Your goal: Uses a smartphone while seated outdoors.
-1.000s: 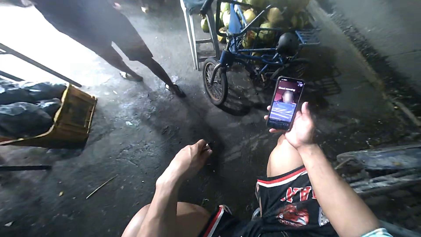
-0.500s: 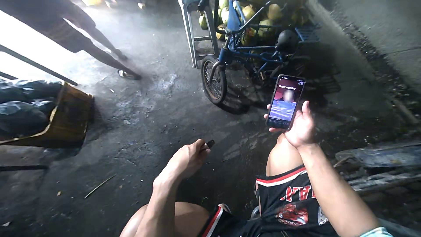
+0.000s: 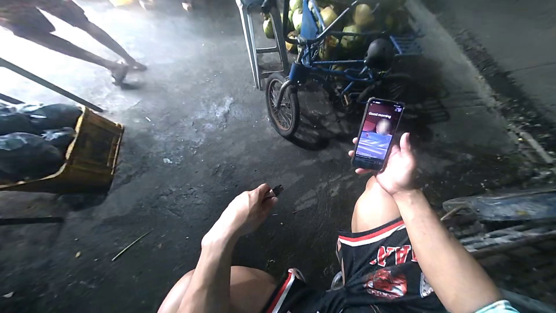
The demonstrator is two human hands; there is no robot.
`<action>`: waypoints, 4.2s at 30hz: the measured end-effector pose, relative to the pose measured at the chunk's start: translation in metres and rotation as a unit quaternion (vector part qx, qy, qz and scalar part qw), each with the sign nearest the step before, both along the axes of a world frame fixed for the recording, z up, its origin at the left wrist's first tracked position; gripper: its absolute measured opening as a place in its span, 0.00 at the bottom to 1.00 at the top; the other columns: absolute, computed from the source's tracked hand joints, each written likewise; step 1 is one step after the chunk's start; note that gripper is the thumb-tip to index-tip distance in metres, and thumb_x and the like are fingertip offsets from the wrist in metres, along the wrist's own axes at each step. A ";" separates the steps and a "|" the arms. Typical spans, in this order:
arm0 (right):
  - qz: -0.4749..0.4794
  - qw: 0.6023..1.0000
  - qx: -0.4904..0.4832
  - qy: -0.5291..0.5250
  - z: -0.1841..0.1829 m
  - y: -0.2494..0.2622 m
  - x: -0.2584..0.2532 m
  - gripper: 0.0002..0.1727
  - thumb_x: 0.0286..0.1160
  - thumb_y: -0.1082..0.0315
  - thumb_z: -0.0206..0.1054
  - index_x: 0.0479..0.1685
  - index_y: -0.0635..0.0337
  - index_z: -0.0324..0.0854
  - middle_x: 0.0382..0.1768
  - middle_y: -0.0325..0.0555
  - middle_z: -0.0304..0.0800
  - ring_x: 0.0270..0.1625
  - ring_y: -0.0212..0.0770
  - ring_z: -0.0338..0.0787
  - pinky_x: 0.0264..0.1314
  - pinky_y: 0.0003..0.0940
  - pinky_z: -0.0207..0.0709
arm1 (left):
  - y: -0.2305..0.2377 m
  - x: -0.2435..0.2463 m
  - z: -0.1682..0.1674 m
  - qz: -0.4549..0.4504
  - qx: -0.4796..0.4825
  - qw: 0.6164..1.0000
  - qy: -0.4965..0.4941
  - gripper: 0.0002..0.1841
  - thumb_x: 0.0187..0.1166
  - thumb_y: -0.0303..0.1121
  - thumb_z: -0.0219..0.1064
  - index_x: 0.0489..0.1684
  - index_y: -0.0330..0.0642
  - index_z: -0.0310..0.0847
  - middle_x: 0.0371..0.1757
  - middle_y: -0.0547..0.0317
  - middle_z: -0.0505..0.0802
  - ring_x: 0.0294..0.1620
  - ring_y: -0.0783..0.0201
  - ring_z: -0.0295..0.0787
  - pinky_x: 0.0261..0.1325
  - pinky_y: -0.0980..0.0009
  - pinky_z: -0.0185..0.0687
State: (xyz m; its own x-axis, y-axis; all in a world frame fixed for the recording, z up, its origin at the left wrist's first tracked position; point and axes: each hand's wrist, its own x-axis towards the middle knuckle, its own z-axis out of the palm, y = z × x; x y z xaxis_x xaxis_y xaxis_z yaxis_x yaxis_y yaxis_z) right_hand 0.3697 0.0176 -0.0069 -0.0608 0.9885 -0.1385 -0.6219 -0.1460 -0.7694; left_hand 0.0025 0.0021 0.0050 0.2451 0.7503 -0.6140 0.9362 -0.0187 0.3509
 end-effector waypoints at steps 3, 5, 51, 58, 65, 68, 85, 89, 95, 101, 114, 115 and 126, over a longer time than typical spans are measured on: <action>-0.003 1.000 -0.003 0.000 0.000 0.000 0.000 0.46 0.80 0.25 0.30 0.82 0.49 0.64 0.68 0.65 0.84 0.59 0.67 0.92 0.35 0.57 0.91 | 0.000 0.000 0.000 -0.002 0.000 1.000 -0.004 0.18 0.90 0.52 0.58 0.57 0.47 0.79 0.39 0.50 0.90 0.42 0.49 0.90 0.47 0.44 0.84; -0.006 1.000 -0.008 -0.004 0.001 0.000 -0.001 0.46 0.80 0.25 0.30 0.82 0.50 0.64 0.68 0.65 0.84 0.58 0.67 0.92 0.35 0.57 0.91 | -0.001 -0.001 -0.001 -0.002 0.002 1.000 -0.008 0.18 0.90 0.52 0.58 0.57 0.47 0.79 0.38 0.50 0.90 0.41 0.49 0.90 0.47 0.44 0.84; 0.003 0.998 -0.014 0.059 0.001 0.001 -0.002 0.51 0.76 0.19 0.30 0.79 0.53 0.65 0.70 0.65 0.83 0.61 0.67 0.90 0.33 0.53 0.90 | -0.002 -0.005 -0.012 -0.018 -0.026 0.999 -0.002 0.21 0.88 0.53 0.61 0.59 0.46 0.82 0.42 0.45 0.93 0.47 0.43 0.92 0.51 0.38 0.85; -0.001 0.998 -0.015 0.054 0.000 -0.001 -0.003 0.52 0.76 0.20 0.29 0.80 0.54 0.64 0.71 0.66 0.83 0.61 0.67 0.91 0.32 0.52 0.90 | -0.003 -0.008 -0.017 -0.025 -0.017 1.000 -0.006 0.20 0.88 0.53 0.61 0.57 0.46 0.82 0.40 0.47 0.92 0.45 0.44 0.92 0.49 0.40 0.85; -0.018 0.999 -0.032 0.032 0.008 -0.002 -0.009 0.49 0.79 0.23 0.25 0.80 0.53 0.63 0.67 0.66 0.85 0.59 0.68 0.91 0.32 0.54 0.90 | -0.006 -0.005 -0.003 -0.012 -0.035 0.999 -0.004 0.20 0.89 0.53 0.59 0.59 0.46 0.81 0.41 0.46 0.91 0.45 0.44 0.91 0.49 0.39 0.83; -0.019 0.999 -0.026 0.033 0.004 -0.001 -0.006 0.49 0.80 0.23 0.28 0.81 0.55 0.62 0.67 0.68 0.84 0.58 0.69 0.91 0.31 0.56 0.90 | -0.005 -0.005 -0.003 -0.014 -0.038 0.999 0.000 0.20 0.89 0.53 0.58 0.57 0.46 0.81 0.39 0.47 0.90 0.44 0.45 0.90 0.48 0.40 0.83; -0.003 1.000 -0.010 0.022 -0.002 0.002 0.000 0.48 0.79 0.23 0.31 0.84 0.53 0.60 0.69 0.69 0.82 0.60 0.70 0.90 0.35 0.57 0.91 | -0.003 -0.002 -0.003 -0.028 -0.040 0.999 0.002 0.20 0.89 0.53 0.58 0.57 0.46 0.80 0.40 0.48 0.90 0.44 0.46 0.91 0.49 0.42 0.83; 0.004 1.000 -0.003 0.027 -0.003 0.002 0.002 0.48 0.79 0.23 0.35 0.85 0.50 0.59 0.69 0.69 0.82 0.60 0.69 0.90 0.35 0.57 0.91 | -0.004 -0.002 -0.002 -0.028 -0.039 0.999 0.004 0.20 0.89 0.53 0.58 0.57 0.45 0.80 0.40 0.48 0.90 0.44 0.46 0.91 0.49 0.42 0.83; 0.010 0.999 0.002 0.035 -0.006 0.003 0.003 0.49 0.78 0.22 0.33 0.84 0.52 0.60 0.69 0.70 0.81 0.60 0.71 0.90 0.37 0.59 0.91 | -0.004 -0.004 -0.005 -0.035 -0.032 0.999 -0.003 0.20 0.89 0.53 0.58 0.55 0.45 0.80 0.39 0.48 0.90 0.43 0.46 0.90 0.48 0.42 0.83; 0.005 1.000 -0.005 0.028 -0.004 0.002 0.001 0.50 0.78 0.22 0.32 0.85 0.52 0.60 0.69 0.70 0.81 0.60 0.71 0.90 0.38 0.59 0.91 | -0.004 -0.005 -0.006 -0.034 -0.031 0.999 -0.004 0.19 0.89 0.53 0.58 0.55 0.46 0.80 0.38 0.49 0.90 0.42 0.47 0.90 0.47 0.42 0.83; 0.002 1.000 0.005 0.025 -0.005 0.002 0.002 0.49 0.78 0.22 0.33 0.83 0.54 0.60 0.69 0.70 0.82 0.59 0.70 0.90 0.35 0.57 0.91 | -0.004 -0.005 -0.006 -0.025 -0.034 0.999 0.003 0.19 0.89 0.54 0.59 0.54 0.47 0.80 0.36 0.50 0.89 0.40 0.47 0.90 0.45 0.42 0.83; 0.002 1.000 0.005 0.023 -0.005 0.002 0.002 0.50 0.78 0.22 0.33 0.83 0.55 0.60 0.69 0.70 0.82 0.59 0.71 0.90 0.35 0.57 0.91 | -0.004 -0.005 -0.006 -0.026 -0.034 0.999 0.002 0.19 0.89 0.54 0.58 0.54 0.47 0.80 0.36 0.50 0.89 0.40 0.47 0.90 0.45 0.42 0.83; -0.001 1.000 0.003 0.024 -0.006 0.002 0.002 0.50 0.78 0.22 0.33 0.82 0.55 0.61 0.68 0.70 0.82 0.59 0.70 0.91 0.35 0.58 0.91 | -0.003 -0.005 -0.007 -0.030 -0.038 0.999 0.004 0.20 0.89 0.54 0.58 0.55 0.46 0.80 0.37 0.48 0.89 0.41 0.46 0.90 0.46 0.41 0.83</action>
State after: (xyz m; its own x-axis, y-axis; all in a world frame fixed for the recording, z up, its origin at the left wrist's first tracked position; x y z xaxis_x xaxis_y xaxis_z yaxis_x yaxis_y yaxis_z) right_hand 0.3716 0.0198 -0.0125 -0.0657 0.9893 -0.1302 -0.6582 -0.1410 -0.7396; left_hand -0.0025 -0.0005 -0.0018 0.2828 0.6857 -0.6707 0.9373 -0.0491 0.3451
